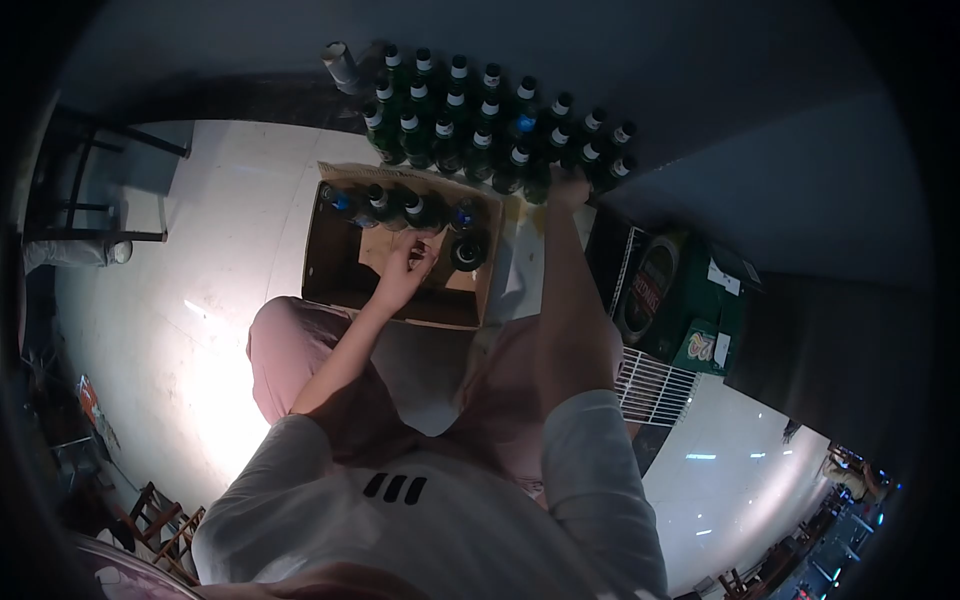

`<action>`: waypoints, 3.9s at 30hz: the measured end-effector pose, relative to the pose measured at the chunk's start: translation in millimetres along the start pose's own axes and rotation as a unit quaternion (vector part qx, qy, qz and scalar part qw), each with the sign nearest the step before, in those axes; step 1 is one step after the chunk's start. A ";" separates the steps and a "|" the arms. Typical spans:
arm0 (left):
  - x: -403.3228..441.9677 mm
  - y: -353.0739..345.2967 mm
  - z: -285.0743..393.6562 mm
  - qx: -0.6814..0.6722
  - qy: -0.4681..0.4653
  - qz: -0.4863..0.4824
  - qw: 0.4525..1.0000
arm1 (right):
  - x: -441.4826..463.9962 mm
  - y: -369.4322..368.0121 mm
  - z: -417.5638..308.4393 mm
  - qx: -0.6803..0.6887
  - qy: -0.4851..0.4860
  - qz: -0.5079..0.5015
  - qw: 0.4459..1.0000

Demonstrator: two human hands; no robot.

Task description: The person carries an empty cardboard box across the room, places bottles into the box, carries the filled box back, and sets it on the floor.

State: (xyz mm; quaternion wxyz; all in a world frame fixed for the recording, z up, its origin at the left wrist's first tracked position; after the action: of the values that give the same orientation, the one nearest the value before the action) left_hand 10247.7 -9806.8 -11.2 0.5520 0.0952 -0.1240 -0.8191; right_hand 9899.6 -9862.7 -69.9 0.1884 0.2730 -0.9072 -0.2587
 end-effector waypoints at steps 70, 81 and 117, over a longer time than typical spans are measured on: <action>-33.4 90.9 -29.5 0.034 -0.023 0.070 0.997 | -237.4 -44.8 -142.1 0.122 0.156 -0.427 0.882; -21.3 70.3 -41.3 0.056 -0.014 0.080 0.995 | -165.7 -9.0 -175.5 0.092 0.155 -0.318 0.931; -12.2 71.4 -32.2 0.010 0.052 0.069 0.996 | -34.3 7.7 -80.0 0.026 0.129 -0.079 0.988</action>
State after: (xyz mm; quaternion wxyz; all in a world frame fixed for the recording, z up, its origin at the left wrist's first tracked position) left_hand 10324.6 -9824.3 -19.5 0.6122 0.1345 -0.1092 -0.7715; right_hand 9961.9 -9866.1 -8.8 0.2762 0.3796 -0.8571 -0.2120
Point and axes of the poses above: each hand's wrist, its own x-axis towards the middle knuckle, its own y-axis out of the back of the hand, z = x × y, the point moved 7 cm from there along x, towards the middle knuckle, and after that the axes turned 5 degrees about x, right-handed, at the moved point
